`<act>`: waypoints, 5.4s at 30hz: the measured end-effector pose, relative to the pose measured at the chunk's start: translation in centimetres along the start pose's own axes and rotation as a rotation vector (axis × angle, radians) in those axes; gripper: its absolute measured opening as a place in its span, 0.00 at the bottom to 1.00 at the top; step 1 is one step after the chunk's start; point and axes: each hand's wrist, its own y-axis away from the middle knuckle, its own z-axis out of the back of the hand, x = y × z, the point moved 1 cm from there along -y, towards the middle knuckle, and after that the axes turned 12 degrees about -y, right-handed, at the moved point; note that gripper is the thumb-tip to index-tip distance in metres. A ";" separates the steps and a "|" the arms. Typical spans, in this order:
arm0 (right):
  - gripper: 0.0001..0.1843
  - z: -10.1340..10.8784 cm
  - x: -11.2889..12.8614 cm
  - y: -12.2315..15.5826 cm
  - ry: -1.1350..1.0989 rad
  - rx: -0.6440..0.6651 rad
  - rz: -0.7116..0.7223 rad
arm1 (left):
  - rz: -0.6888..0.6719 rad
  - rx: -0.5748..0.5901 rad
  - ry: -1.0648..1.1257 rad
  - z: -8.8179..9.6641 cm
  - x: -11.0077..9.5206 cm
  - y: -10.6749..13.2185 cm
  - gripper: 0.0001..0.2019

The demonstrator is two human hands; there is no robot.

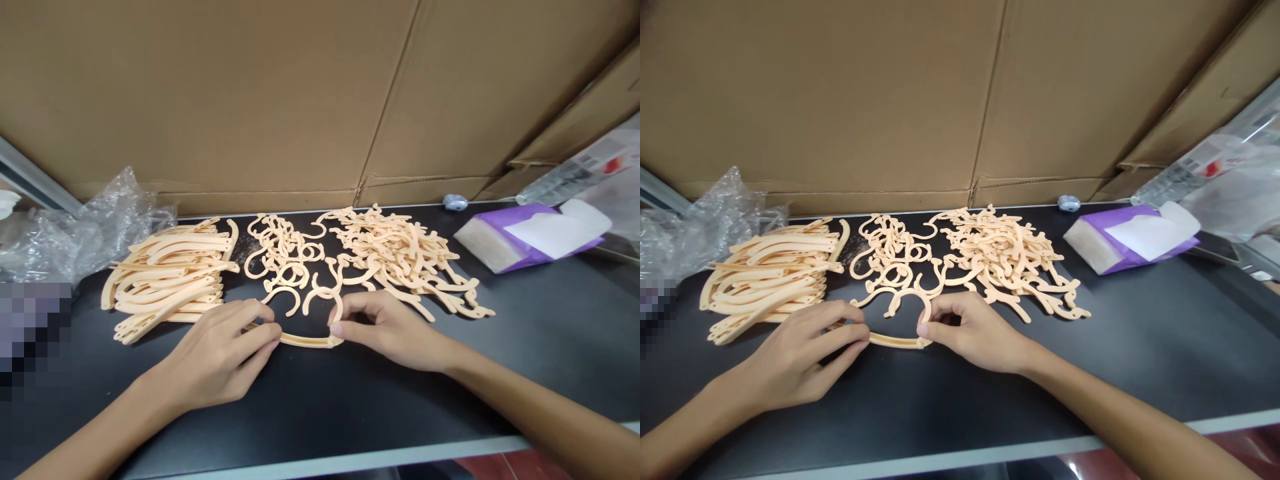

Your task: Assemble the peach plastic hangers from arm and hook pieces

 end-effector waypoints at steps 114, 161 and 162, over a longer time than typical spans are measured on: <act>0.03 -2.9 -0.8 0.8 0.193 -0.086 0.306 | 0.054 -0.169 -0.155 -1.2 -3.0 -0.2 0.02; 0.12 0.7 1.1 -0.7 0.078 -0.406 0.250 | 0.009 -0.314 -0.251 0.0 0.9 -0.3 0.07; 0.13 0.6 1.2 -0.7 0.014 -0.398 0.235 | 0.010 -0.273 -0.218 -0.2 0.5 -0.3 0.06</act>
